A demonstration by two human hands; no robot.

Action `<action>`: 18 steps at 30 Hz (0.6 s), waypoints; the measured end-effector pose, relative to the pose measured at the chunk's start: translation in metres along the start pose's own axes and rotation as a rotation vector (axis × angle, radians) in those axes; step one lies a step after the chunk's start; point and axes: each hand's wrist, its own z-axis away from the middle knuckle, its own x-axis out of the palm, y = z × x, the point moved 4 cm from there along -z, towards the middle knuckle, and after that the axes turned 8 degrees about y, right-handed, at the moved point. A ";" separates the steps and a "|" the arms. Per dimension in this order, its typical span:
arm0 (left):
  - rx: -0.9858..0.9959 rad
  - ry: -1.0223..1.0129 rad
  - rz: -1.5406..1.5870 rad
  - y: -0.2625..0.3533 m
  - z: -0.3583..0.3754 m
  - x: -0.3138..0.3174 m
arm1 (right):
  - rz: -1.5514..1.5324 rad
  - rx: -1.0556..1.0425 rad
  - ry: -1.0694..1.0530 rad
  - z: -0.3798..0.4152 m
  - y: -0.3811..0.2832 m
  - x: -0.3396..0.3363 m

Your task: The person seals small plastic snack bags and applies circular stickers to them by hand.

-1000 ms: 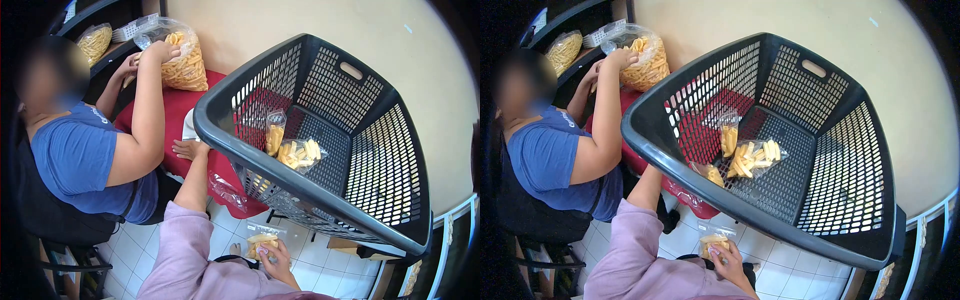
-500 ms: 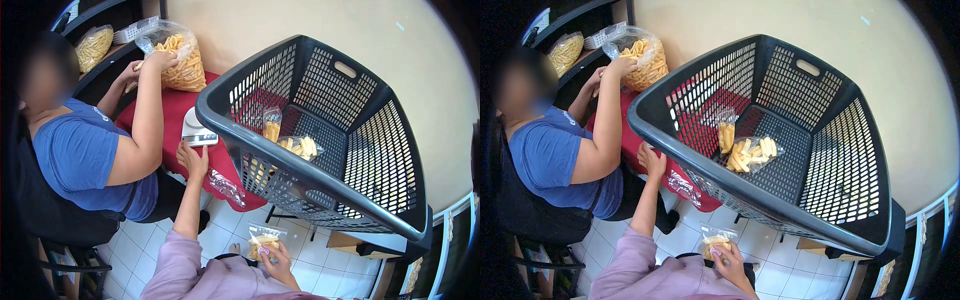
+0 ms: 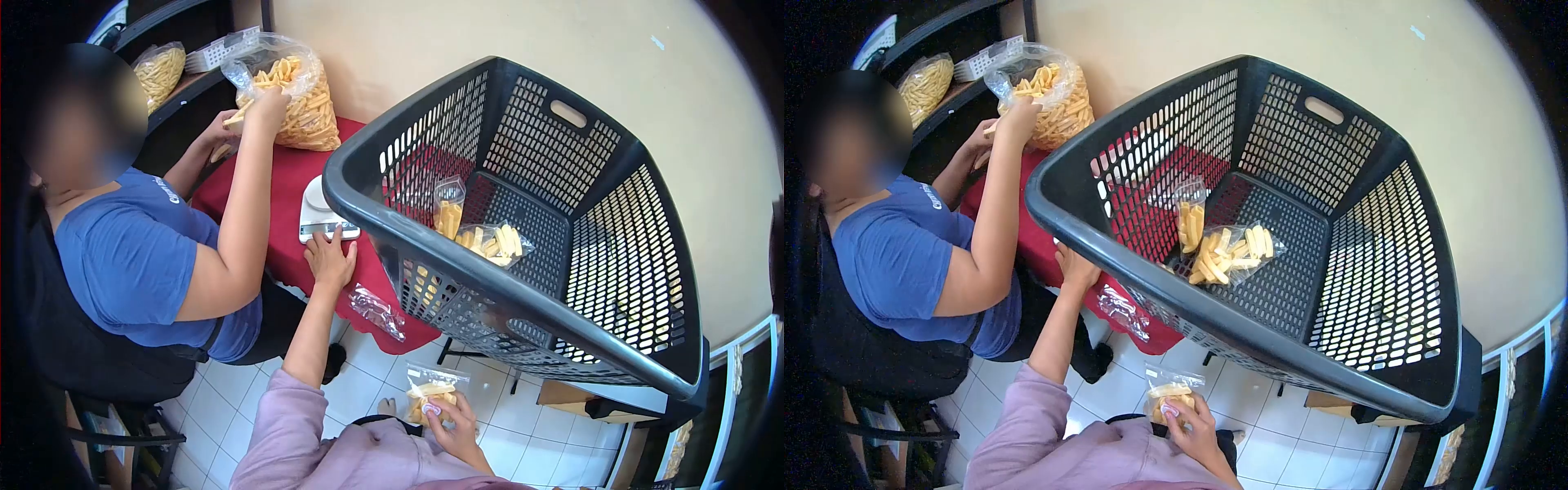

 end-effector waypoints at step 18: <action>0.044 -0.160 0.025 -0.012 -0.005 0.031 | 0.012 0.018 -0.014 -0.008 0.004 0.005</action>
